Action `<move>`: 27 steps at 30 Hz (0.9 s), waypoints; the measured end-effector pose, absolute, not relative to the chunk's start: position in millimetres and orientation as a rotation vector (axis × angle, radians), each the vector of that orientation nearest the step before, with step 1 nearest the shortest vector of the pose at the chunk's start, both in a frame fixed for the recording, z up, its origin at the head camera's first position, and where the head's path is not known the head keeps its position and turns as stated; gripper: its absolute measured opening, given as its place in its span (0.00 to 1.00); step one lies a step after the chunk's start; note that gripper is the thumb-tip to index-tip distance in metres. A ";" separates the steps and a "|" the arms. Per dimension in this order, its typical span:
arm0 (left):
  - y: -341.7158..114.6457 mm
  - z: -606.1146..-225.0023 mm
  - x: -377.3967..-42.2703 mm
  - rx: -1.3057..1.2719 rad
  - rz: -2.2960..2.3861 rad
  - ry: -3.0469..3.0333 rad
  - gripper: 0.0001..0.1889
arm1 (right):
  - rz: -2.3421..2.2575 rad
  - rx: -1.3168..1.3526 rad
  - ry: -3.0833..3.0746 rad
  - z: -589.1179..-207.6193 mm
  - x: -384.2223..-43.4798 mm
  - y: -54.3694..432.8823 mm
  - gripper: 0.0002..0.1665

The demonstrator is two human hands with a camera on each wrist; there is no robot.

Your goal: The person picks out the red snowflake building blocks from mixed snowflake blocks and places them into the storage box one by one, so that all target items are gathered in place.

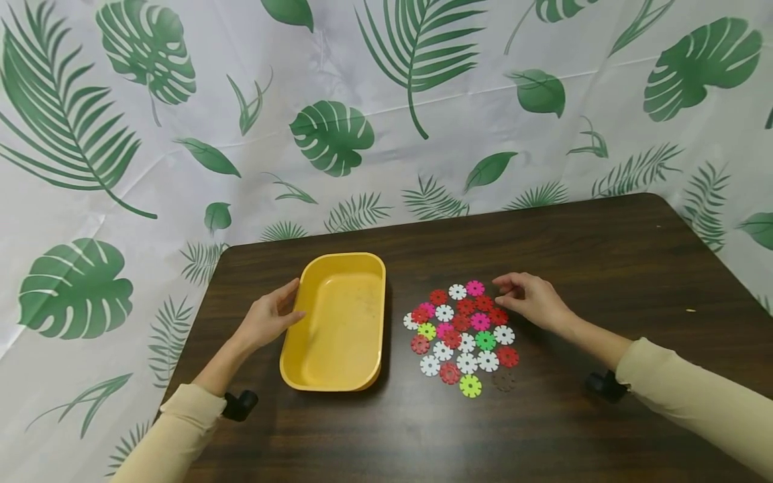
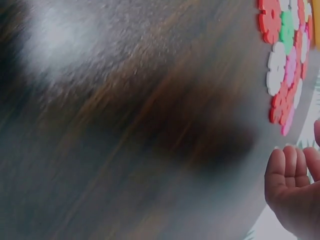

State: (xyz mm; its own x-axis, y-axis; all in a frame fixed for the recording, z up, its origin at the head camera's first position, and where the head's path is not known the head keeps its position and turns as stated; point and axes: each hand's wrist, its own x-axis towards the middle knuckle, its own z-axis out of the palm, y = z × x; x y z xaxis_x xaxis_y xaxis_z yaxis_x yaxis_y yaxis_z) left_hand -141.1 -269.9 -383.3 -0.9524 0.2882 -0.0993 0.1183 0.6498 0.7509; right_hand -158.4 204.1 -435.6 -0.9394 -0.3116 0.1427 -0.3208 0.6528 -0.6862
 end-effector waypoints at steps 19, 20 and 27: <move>-268.0 -388.8 -141.6 0.165 1.198 2.680 0.28 | 1.088 0.505 -2.946 -447.4 -167.3 182.7 0.15; -268.2 -389.3 -141.7 0.165 1.195 2.683 0.28 | 1.082 0.504 -2.950 -447.4 -167.7 182.2 0.15; -267.7 -390.3 -140.1 0.179 1.225 2.700 0.28 | 1.061 0.479 -2.988 -446.1 -169.6 178.5 0.13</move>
State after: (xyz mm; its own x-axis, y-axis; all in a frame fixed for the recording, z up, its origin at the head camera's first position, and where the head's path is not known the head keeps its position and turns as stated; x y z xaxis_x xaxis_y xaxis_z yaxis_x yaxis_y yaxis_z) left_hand -140.1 -267.7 -390.3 -0.9781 0.1792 -0.1058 0.0384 0.6549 0.7547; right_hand -169.6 178.5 -446.1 -0.9533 -0.2997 0.0380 -0.2566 0.7369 -0.6254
